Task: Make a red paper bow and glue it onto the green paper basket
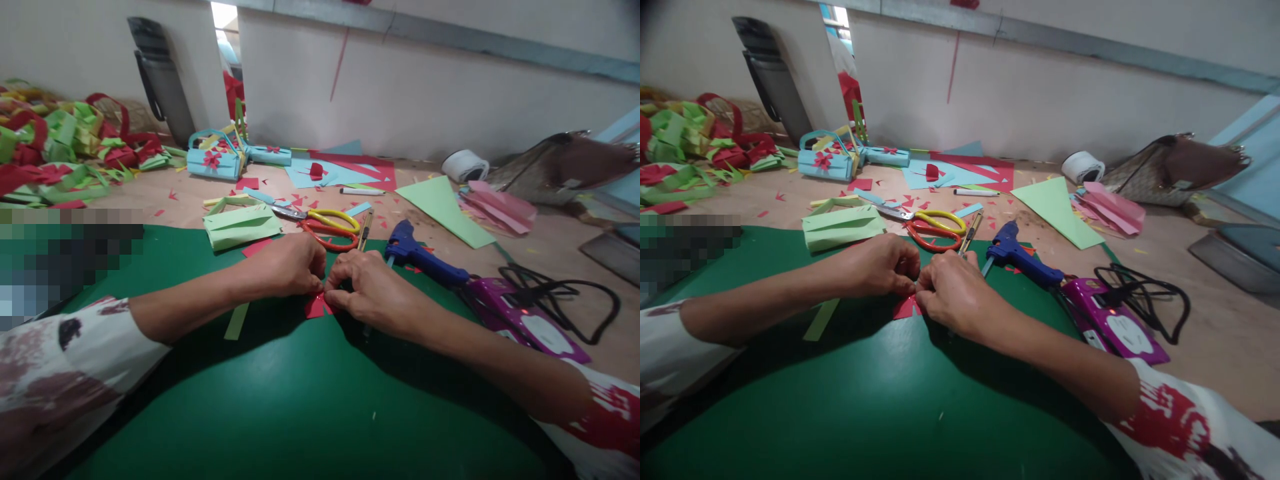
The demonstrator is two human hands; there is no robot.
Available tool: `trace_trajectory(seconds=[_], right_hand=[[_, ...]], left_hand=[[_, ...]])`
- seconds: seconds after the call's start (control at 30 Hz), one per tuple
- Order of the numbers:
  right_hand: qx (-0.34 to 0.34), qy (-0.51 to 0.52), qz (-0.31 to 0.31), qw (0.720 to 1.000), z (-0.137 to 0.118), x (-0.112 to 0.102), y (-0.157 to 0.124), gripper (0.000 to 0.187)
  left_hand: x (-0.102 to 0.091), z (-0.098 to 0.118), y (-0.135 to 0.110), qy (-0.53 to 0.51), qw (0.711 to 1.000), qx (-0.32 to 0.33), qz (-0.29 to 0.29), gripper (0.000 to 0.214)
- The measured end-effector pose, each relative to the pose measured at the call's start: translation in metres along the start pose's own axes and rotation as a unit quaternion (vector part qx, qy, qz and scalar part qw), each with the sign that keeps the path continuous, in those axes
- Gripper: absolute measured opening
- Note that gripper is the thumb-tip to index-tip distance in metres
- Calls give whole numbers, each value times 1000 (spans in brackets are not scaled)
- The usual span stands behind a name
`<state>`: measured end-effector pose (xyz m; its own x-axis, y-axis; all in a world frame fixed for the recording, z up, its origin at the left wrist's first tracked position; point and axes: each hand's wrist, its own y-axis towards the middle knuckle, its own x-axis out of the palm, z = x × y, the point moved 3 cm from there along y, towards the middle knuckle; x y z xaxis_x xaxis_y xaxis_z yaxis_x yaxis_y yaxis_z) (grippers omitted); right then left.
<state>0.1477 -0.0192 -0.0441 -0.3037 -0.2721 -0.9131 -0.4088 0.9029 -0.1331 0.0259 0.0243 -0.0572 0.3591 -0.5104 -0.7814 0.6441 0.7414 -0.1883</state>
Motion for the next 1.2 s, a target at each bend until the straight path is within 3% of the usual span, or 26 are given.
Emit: trace_trajectory(seconds=[0.93, 1.2], right_hand=[[-12, 52, 23, 998, 7, 3, 1, 15], [13, 90, 19, 996, 8, 3, 2, 12]], left_hand=[[-1, 1, -2, -2, 1000, -1, -5, 3], [1, -2, 0, -20, 1000, 14, -8, 6]])
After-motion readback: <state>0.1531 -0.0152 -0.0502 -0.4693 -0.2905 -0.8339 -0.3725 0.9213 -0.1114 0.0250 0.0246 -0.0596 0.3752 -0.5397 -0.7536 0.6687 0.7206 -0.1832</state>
